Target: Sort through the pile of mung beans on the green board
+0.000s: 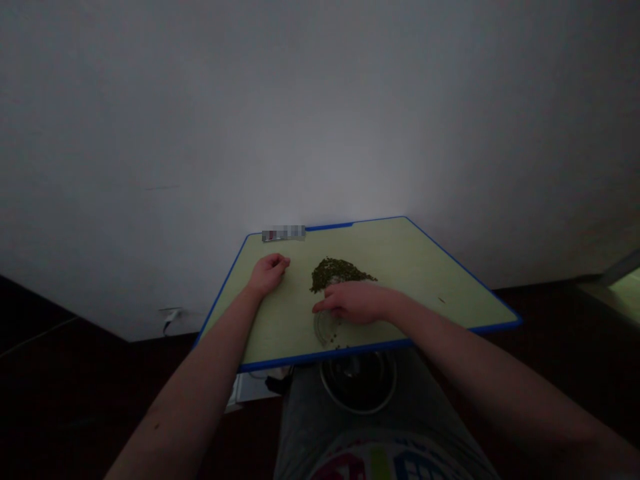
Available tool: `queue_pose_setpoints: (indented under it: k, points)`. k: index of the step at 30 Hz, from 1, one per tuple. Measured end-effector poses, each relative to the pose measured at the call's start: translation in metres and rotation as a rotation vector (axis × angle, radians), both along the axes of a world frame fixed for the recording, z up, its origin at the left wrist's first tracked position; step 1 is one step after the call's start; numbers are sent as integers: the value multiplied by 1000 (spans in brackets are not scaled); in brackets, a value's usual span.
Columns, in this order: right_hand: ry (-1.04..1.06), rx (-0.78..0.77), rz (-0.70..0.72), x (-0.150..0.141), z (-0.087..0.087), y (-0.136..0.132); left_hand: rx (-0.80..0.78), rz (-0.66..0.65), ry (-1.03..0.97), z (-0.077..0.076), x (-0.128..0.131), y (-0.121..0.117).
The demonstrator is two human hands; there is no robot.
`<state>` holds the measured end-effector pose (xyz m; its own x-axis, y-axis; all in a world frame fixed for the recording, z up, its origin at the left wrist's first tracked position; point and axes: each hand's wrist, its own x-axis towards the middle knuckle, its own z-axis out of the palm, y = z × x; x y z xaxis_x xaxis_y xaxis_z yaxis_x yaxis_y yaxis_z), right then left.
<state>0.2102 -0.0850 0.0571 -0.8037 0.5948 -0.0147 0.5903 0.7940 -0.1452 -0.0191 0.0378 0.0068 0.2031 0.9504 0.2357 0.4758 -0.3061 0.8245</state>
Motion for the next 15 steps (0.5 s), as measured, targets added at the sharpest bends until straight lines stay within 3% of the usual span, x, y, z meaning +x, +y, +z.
queue_pose_setpoints:
  k: [15]
  points:
    - [43,-45,-200,26,-6,-24,-5,2,0,-2,-1,1]
